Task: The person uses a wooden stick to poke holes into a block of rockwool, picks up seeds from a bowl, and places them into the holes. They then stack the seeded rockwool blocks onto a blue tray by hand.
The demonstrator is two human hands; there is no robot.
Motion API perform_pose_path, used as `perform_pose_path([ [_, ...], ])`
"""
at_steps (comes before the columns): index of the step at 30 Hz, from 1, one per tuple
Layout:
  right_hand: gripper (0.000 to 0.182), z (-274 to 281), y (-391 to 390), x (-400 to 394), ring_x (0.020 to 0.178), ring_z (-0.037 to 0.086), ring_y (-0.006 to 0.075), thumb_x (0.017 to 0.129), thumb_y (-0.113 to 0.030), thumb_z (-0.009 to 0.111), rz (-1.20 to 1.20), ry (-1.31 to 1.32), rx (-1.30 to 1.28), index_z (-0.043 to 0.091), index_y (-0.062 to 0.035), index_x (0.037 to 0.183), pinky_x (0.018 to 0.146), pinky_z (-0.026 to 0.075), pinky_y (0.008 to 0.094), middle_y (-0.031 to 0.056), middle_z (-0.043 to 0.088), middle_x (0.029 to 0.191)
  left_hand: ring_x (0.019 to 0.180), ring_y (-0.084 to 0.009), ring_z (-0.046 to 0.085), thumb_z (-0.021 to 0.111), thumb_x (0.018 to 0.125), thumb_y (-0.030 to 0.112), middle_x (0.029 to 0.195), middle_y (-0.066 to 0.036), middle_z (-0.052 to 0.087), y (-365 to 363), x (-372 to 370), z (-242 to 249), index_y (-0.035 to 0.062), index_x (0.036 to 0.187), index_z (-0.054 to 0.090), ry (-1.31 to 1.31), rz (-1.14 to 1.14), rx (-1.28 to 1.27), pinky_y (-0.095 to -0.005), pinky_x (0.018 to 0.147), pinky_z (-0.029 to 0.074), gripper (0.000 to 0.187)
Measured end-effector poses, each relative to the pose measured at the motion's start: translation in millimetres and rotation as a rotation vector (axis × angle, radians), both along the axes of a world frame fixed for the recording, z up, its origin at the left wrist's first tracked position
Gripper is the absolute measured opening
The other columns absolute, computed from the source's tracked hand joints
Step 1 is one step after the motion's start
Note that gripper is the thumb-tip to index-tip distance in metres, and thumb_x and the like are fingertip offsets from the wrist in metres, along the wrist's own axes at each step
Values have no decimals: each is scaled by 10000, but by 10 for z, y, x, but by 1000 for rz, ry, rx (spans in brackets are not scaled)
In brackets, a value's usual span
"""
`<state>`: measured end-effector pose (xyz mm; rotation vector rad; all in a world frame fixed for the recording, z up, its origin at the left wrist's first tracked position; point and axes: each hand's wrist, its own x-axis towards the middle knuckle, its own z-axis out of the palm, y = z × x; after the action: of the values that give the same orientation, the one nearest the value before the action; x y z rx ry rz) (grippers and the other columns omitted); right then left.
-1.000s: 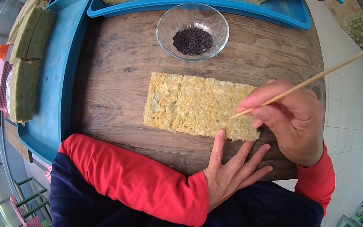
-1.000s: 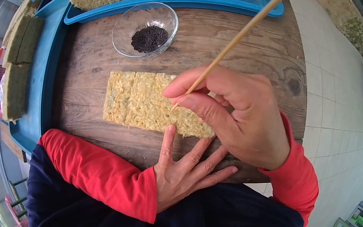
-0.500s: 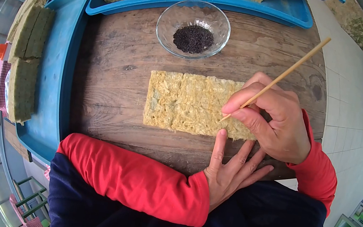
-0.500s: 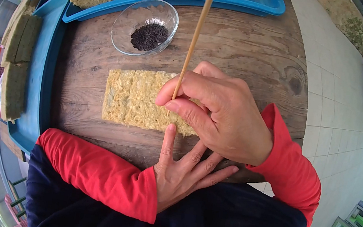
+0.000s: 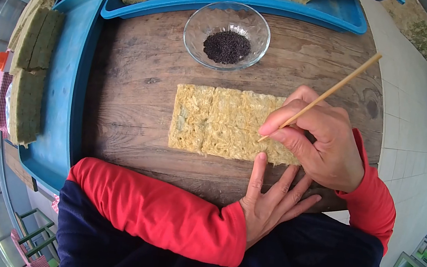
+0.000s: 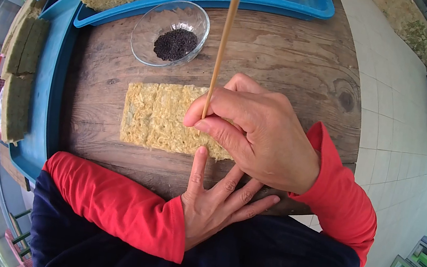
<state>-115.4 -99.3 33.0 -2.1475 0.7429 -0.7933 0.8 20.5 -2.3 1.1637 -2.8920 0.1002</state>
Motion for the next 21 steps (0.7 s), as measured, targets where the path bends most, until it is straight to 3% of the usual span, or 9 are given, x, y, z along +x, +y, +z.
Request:
perform_pose_path([
  [16,75,14,26,15,693,533,166,796,-98,618,18,-6,-15,640,-86,867,563,456,275,24,617,758,1237,-292,344,411,834,321,1424,-82,250,8,18,7,262,1417,183,-11,-9,20,-697,951,255,629],
  [21,54,90,17,-14,691,528,151,775,-43,637,-21,-57,48,652,-44,827,568,424,259,53,611,734,1239,-299,341,406,838,313,1439,-87,228,9,22,14,262,1415,187,-21,-6,-2,-695,951,258,619],
])
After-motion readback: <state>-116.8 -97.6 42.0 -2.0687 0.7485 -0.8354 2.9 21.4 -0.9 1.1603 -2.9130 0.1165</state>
